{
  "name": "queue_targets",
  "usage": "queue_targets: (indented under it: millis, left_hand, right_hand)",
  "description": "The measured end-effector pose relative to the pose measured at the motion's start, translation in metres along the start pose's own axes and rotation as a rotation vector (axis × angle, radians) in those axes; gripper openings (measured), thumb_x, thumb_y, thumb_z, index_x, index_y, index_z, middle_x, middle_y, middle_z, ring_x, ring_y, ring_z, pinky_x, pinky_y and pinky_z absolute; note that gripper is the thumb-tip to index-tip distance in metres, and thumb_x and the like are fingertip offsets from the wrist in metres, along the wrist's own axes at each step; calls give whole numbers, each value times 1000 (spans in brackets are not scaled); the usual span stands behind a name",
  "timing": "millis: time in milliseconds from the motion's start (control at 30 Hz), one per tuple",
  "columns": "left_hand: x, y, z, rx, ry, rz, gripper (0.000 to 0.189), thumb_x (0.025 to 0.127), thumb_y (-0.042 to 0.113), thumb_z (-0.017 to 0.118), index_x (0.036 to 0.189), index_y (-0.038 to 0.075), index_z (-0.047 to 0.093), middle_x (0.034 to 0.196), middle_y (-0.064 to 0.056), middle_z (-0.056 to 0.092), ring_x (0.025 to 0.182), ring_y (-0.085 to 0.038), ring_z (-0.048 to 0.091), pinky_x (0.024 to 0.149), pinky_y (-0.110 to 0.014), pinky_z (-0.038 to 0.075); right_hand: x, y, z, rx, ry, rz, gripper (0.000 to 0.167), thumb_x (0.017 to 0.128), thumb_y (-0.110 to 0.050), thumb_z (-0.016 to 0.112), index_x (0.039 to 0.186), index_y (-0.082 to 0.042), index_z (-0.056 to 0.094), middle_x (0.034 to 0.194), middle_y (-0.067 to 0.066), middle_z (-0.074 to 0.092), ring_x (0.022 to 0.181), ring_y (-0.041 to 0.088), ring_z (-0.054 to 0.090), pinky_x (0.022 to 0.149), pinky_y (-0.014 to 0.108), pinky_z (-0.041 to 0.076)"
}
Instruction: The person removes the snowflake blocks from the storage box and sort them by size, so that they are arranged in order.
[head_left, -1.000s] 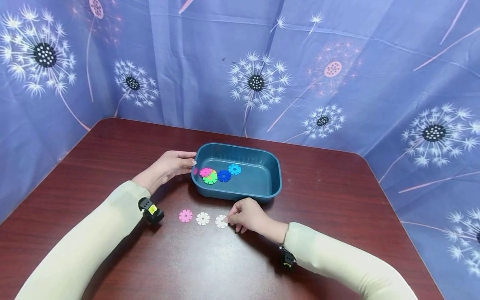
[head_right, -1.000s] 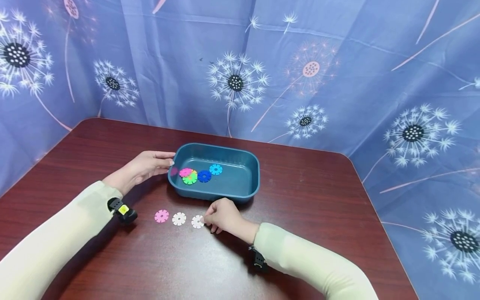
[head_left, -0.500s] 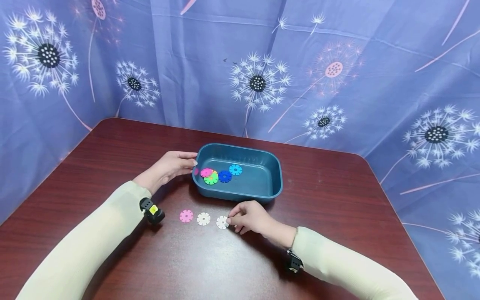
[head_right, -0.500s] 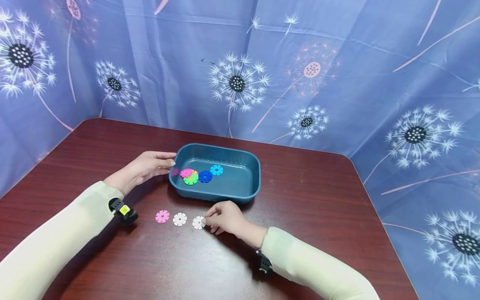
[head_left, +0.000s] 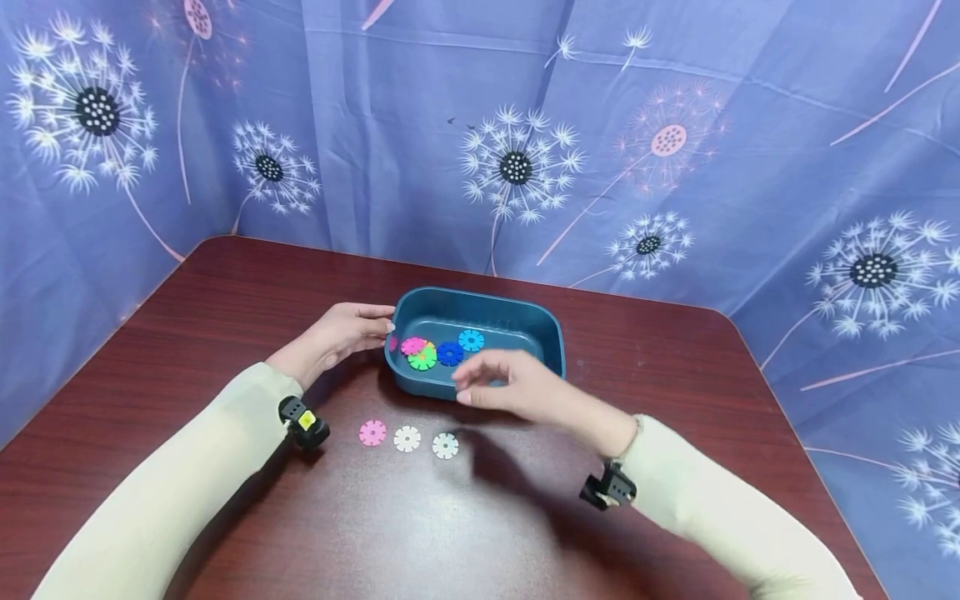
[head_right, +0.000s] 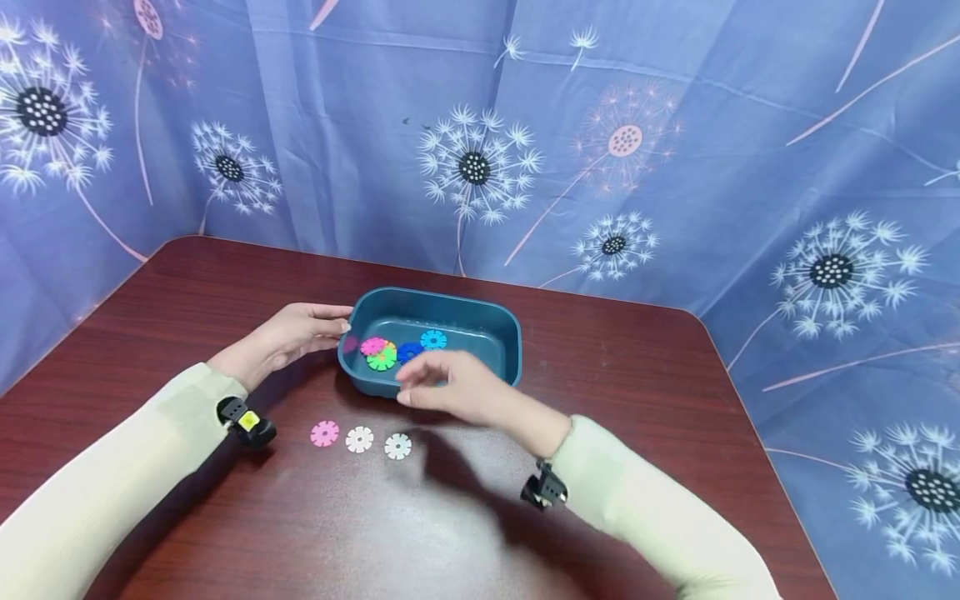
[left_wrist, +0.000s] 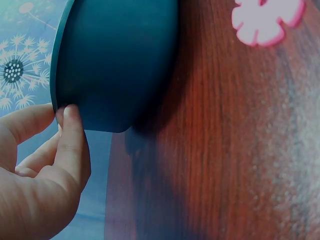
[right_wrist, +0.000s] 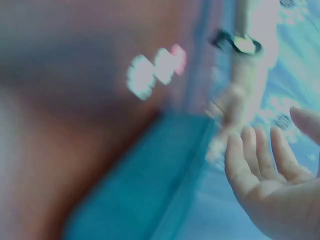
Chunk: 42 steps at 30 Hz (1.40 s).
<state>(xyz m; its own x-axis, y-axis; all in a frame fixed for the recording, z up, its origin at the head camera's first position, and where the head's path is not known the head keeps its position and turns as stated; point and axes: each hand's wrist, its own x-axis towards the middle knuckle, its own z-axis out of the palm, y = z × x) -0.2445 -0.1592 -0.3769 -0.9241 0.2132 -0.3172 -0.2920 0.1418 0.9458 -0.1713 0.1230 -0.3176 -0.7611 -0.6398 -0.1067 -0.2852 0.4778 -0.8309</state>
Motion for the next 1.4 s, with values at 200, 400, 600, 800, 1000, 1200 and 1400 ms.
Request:
queue_targets:
  millis: [200, 400, 600, 800, 1000, 1200, 1400]
  left_hand:
    - [1, -1, 0, -11, 5, -3, 54, 101, 5, 58, 152, -5, 42, 148, -30, 52, 89, 0, 68, 86, -17, 62]
    - [1, -1, 0, 1, 3, -2, 54, 101, 6, 58, 152, -5, 42, 148, -31, 52, 90, 0, 68, 91, -20, 61]
    - [1, -2, 0, 9, 0, -4, 54, 102, 6, 57, 152, -5, 43, 150, -33, 50, 92, -2, 69, 97, -24, 59]
    - [3, -1, -1, 15, 1, -10, 53, 103, 6, 56, 153, -4, 43, 150, -32, 50, 97, -6, 69, 98, -25, 59]
    - [3, 2, -1, 24, -7, -9, 52, 103, 6, 55, 153, -3, 43, 151, -30, 51, 101, -9, 70, 108, -35, 52]
    - [4, 0, -1, 28, -6, -14, 52, 103, 7, 55, 153, -3, 43, 152, -30, 50, 103, -10, 70, 107, -33, 53]
    - [2, 1, -1, 15, -3, -14, 52, 103, 7, 55, 153, -3, 42, 152, -30, 49, 98, -7, 70, 98, -25, 59]
  right_hand:
    - [23, -27, -33, 7, -38, 9, 32, 98, -14, 67, 129, -5, 67, 122, 13, 74, 115, 21, 68, 102, 38, 59]
    - [53, -33, -50, -67, -116, 17, 36, 98, -19, 68, 132, -7, 67, 129, 11, 72, 122, 22, 67, 108, 40, 56]
    - [86, -33, -63, -196, -252, 4, 40, 98, -18, 67, 135, -4, 65, 132, 13, 71, 124, 24, 66, 110, 37, 55]
    - [116, -23, -67, -264, -323, 19, 42, 97, -15, 68, 136, -2, 63, 138, 19, 66, 128, 26, 64, 112, 37, 54]
    - [143, -3, -61, -284, -338, 47, 44, 96, -12, 71, 137, 1, 62, 140, 19, 65, 128, 27, 64, 111, 36, 55]
    - [162, 15, -47, -334, -343, 68, 44, 95, -14, 73, 136, -4, 64, 139, 15, 66, 127, 27, 63, 111, 36, 54]
    - [174, 32, -32, -362, -342, 104, 42, 95, -16, 74, 135, -7, 66, 138, 12, 66, 125, 26, 62, 110, 37, 55]
